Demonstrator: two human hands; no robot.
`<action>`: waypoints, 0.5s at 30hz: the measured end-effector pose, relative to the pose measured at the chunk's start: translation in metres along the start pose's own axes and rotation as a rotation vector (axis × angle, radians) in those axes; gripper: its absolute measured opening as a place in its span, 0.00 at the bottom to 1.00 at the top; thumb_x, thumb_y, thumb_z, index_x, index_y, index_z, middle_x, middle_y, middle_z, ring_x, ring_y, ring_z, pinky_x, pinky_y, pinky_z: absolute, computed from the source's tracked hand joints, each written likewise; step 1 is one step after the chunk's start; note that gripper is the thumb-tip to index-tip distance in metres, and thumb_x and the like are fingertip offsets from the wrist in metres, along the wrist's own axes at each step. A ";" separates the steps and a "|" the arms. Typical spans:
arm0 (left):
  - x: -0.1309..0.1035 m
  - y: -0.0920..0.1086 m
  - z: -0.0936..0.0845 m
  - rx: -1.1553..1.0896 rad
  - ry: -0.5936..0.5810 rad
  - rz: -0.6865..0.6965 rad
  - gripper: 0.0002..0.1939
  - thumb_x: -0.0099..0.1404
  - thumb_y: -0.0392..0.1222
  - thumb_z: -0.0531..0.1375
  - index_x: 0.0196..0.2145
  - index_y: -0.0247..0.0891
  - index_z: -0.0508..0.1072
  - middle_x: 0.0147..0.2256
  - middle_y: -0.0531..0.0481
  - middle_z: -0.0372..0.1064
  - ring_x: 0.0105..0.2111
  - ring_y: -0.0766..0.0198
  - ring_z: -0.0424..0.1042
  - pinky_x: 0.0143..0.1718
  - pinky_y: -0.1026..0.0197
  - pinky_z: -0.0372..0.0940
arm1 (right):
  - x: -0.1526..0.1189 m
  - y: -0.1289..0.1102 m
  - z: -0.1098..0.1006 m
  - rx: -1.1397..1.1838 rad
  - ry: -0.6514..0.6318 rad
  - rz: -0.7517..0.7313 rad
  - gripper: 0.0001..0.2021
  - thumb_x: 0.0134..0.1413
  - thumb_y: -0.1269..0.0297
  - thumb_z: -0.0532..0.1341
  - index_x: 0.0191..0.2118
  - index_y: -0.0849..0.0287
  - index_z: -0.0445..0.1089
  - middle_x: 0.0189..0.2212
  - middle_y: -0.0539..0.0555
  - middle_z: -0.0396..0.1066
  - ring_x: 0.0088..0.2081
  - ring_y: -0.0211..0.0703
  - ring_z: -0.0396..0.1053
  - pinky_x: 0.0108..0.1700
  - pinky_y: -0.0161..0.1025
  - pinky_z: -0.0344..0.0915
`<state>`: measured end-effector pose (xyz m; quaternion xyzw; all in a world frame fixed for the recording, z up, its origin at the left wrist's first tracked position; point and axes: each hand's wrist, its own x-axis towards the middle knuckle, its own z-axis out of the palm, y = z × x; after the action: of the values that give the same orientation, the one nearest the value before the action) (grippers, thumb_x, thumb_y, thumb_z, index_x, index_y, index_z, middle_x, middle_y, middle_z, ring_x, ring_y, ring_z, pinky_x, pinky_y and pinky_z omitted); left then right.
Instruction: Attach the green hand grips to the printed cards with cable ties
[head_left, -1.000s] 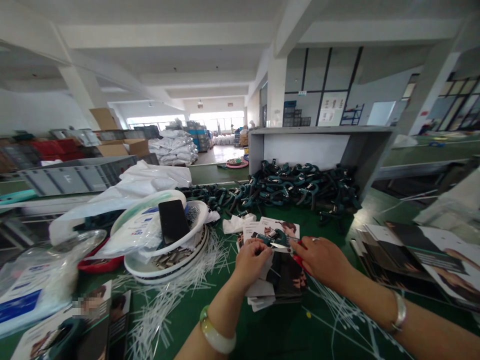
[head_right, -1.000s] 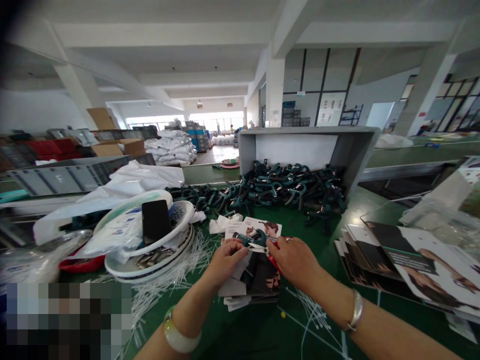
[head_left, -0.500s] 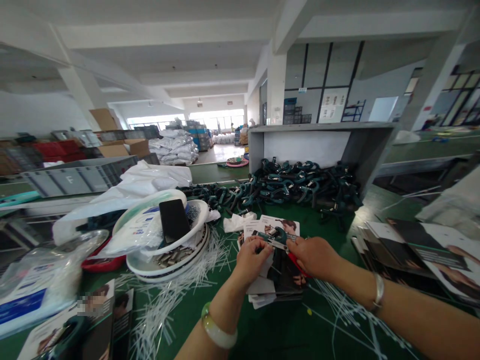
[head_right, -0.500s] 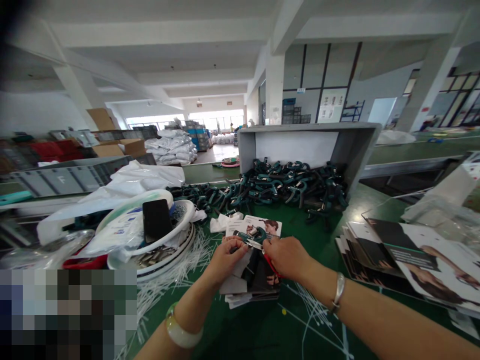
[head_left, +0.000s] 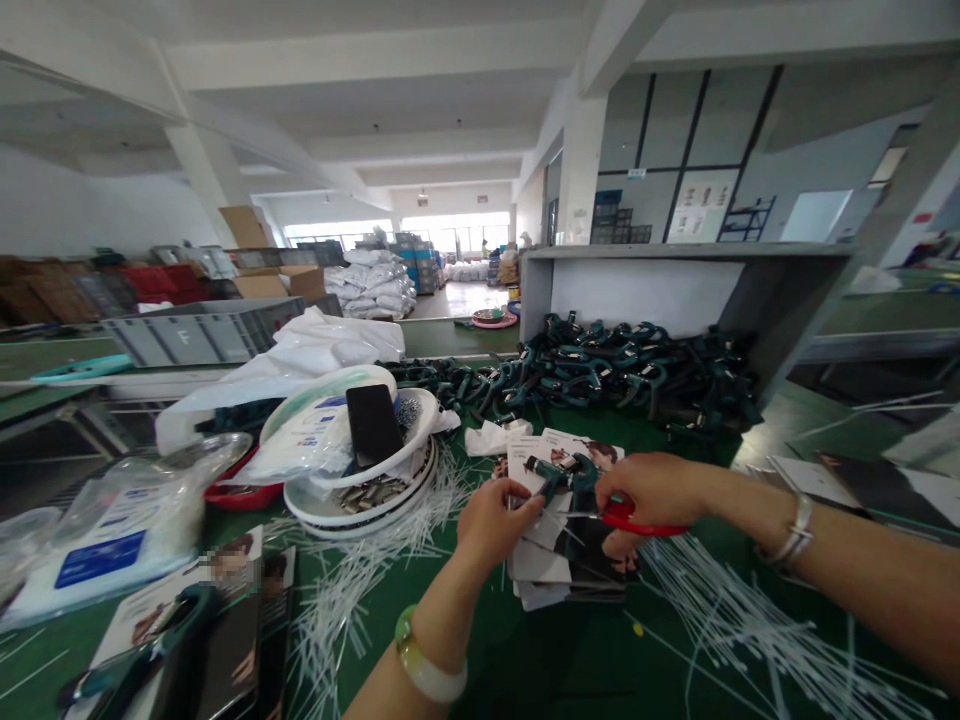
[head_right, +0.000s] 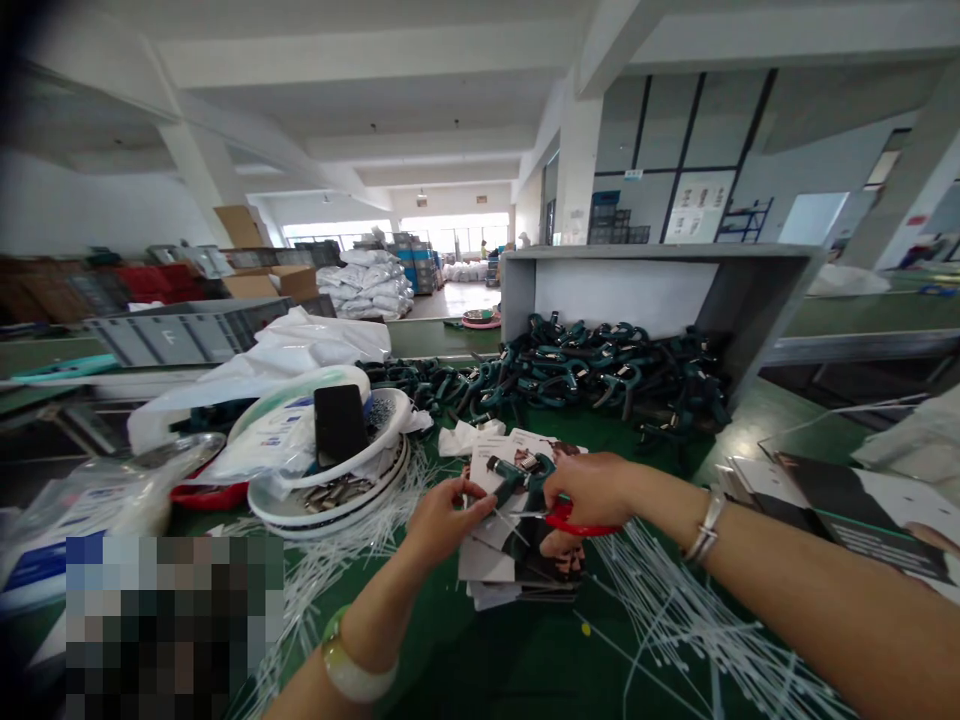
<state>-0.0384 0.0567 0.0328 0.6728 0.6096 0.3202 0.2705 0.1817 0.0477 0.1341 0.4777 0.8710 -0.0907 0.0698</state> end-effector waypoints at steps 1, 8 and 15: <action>-0.002 0.000 0.000 0.021 -0.019 0.001 0.18 0.52 0.58 0.59 0.31 0.42 0.76 0.32 0.50 0.71 0.33 0.60 0.68 0.31 0.62 0.57 | 0.006 -0.002 -0.003 0.003 -0.017 0.004 0.19 0.34 0.42 0.64 0.30 0.51 0.76 0.23 0.49 0.70 0.22 0.39 0.64 0.21 0.33 0.50; 0.008 -0.010 0.006 -0.176 -0.137 -0.052 0.18 0.48 0.56 0.63 0.29 0.38 0.76 0.25 0.52 0.71 0.25 0.65 0.66 0.25 0.66 0.55 | 0.040 -0.010 -0.019 0.076 -0.343 0.027 0.27 0.27 0.41 0.66 0.35 0.56 0.75 0.27 0.50 0.70 0.26 0.38 0.64 0.24 0.32 0.56; 0.016 -0.017 0.010 -0.312 -0.171 -0.064 0.15 0.45 0.51 0.66 0.26 0.36 0.75 0.23 0.52 0.70 0.23 0.67 0.64 0.24 0.67 0.55 | 0.057 -0.009 -0.022 0.231 -0.548 0.141 0.30 0.25 0.42 0.67 0.35 0.59 0.72 0.18 0.45 0.62 0.18 0.33 0.59 0.21 0.32 0.57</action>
<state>-0.0411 0.0747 0.0152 0.6277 0.5483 0.3438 0.4326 0.1432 0.0945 0.1441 0.4997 0.7682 -0.3096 0.2535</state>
